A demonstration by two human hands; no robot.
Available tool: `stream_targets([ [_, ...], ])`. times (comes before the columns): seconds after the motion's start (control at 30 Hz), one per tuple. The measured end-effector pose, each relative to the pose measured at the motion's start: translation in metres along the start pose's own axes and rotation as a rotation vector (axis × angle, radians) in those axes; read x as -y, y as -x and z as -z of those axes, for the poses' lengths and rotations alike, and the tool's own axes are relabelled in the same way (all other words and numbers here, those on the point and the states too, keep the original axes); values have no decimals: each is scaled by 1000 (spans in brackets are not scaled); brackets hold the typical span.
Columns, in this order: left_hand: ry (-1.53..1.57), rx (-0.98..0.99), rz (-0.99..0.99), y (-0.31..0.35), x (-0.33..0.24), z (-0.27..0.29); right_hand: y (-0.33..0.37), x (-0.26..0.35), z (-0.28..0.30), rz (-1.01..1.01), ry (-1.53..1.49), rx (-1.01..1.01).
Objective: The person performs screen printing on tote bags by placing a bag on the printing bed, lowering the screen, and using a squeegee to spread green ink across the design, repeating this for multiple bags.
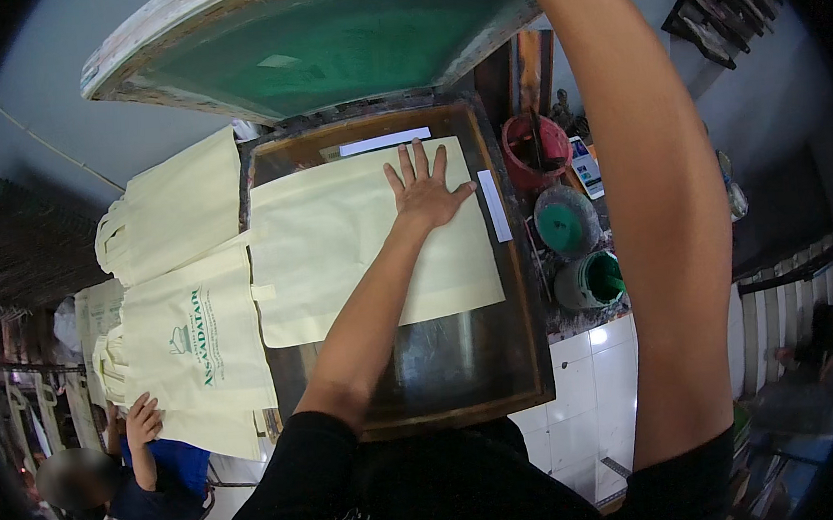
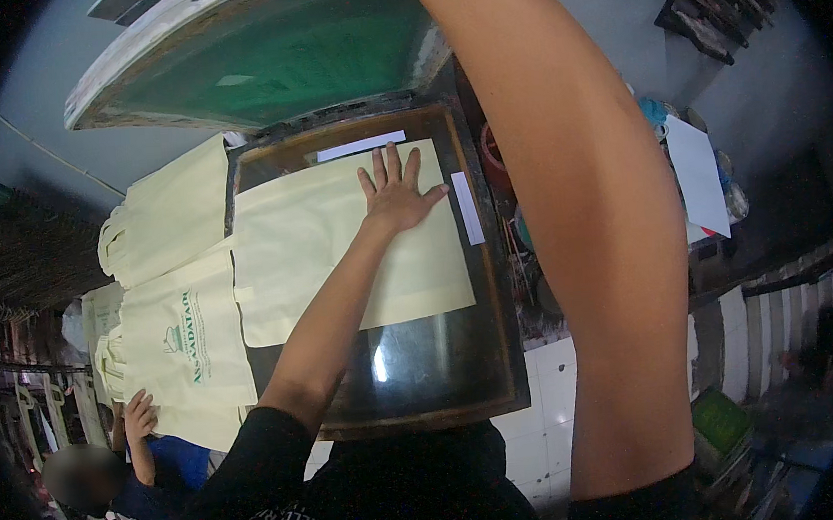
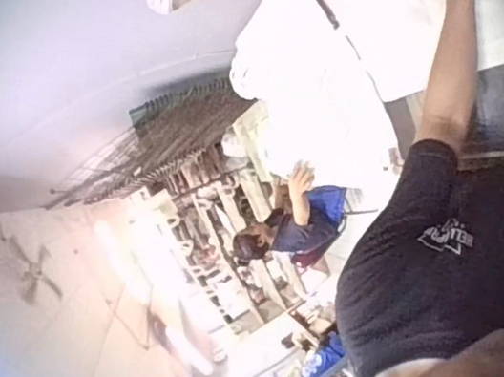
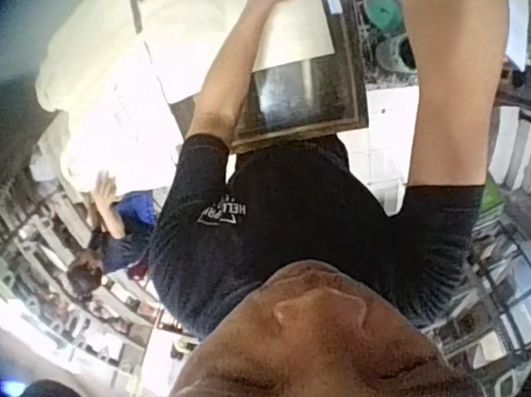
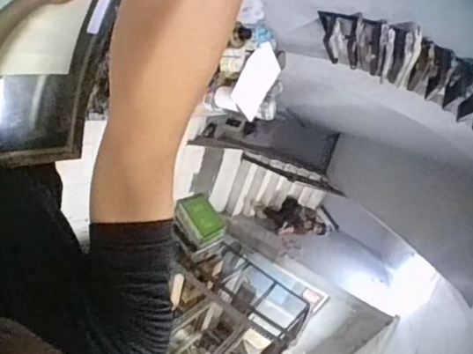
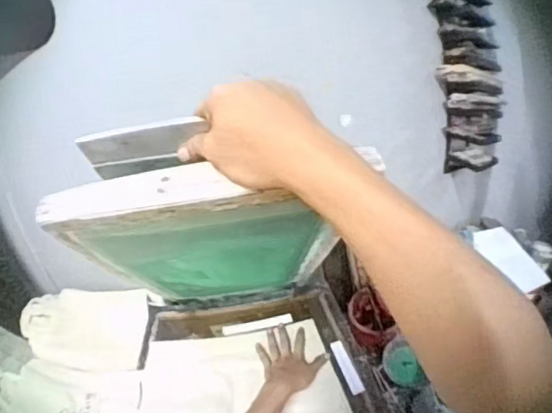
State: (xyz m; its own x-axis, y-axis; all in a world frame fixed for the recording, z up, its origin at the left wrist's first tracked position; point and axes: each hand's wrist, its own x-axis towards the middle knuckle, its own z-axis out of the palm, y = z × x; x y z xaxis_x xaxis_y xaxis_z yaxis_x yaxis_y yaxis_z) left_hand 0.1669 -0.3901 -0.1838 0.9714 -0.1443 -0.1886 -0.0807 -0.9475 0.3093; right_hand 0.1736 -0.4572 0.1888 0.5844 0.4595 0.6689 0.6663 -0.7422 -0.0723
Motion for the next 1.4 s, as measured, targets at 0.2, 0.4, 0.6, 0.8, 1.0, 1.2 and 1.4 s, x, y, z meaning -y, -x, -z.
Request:
stream_targets([
  [0.2, 18, 25, 10, -5, -7, 3, -1, 0, -4, 52, 55, -25],
  [0.4, 28, 101, 146, -2, -20, 13, 0, 6, -1, -7, -12, -11],
  [0.6, 48, 176, 165, -11, -29, 26, 2, -1, 0, 53, 37, -69],
  [0.8, 215, -276, 48, 7, 7, 21, 28, 31, -4, -100, -128, 107],
  [1.0, 1432, -445, -372, 192, 40, 86, 141, 43, -32, 3, -121, 22],
  [1.2, 1634, -45, 165, 311, 82, -1, 302, 83, -99, -33, -321, 184],
  [1.4, 1691, 27, 313, 312, 88, -43, 323, 79, -147, -60, -260, 481],
])
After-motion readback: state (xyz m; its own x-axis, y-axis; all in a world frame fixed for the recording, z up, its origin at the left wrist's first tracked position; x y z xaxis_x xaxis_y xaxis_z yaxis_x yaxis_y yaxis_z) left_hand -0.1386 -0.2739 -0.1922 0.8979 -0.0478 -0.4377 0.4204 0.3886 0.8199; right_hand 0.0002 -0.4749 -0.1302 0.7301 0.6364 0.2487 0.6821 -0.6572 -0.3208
